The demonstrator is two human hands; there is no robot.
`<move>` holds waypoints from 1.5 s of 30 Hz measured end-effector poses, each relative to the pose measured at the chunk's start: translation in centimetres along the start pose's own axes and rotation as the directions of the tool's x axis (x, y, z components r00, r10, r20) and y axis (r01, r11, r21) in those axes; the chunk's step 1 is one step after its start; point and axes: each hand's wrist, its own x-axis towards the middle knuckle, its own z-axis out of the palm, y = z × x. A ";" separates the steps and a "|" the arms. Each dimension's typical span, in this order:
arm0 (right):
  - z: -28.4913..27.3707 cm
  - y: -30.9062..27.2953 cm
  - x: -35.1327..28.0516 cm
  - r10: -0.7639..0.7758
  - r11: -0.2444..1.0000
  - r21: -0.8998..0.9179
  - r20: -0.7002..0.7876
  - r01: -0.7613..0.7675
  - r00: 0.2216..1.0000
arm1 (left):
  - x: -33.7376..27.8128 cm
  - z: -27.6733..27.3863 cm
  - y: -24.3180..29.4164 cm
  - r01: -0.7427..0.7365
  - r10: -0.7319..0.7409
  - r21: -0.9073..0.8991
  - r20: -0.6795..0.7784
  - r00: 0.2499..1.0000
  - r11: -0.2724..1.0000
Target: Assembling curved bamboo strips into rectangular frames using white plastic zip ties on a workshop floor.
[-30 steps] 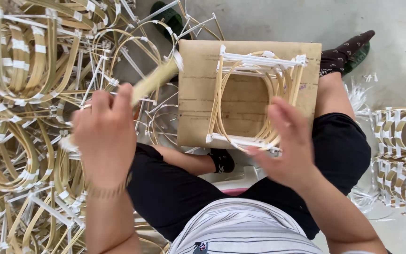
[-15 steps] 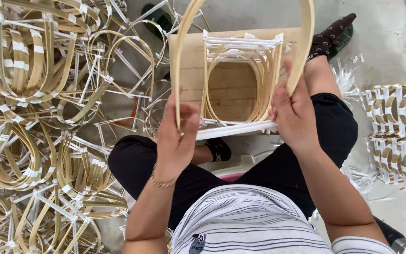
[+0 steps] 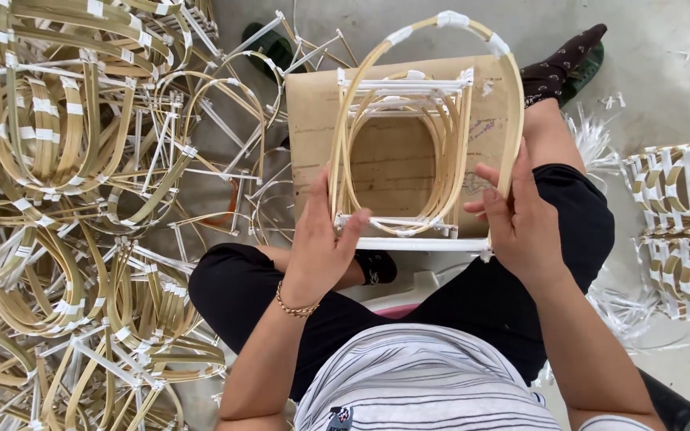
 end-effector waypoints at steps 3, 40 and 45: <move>0.6 0.8 0.5 -0.047 0.999 0.019 -0.017 0.048 0.999 | 1.0 0.7 -0.7 0.041 -0.042 -0.012 -0.027 0.999 0.999; -3.3 2.6 -4.9 -0.723 0.676 -0.215 -0.379 0.705 0.577 | -2.0 -0.3 -6.3 0.038 0.103 -0.799 0.124 0.987 0.600; -2.5 8.5 -7.1 -0.589 0.648 -0.001 -0.635 0.762 0.500 | -1.9 -1.4 -5.4 -0.095 0.214 -0.812 0.038 0.976 0.576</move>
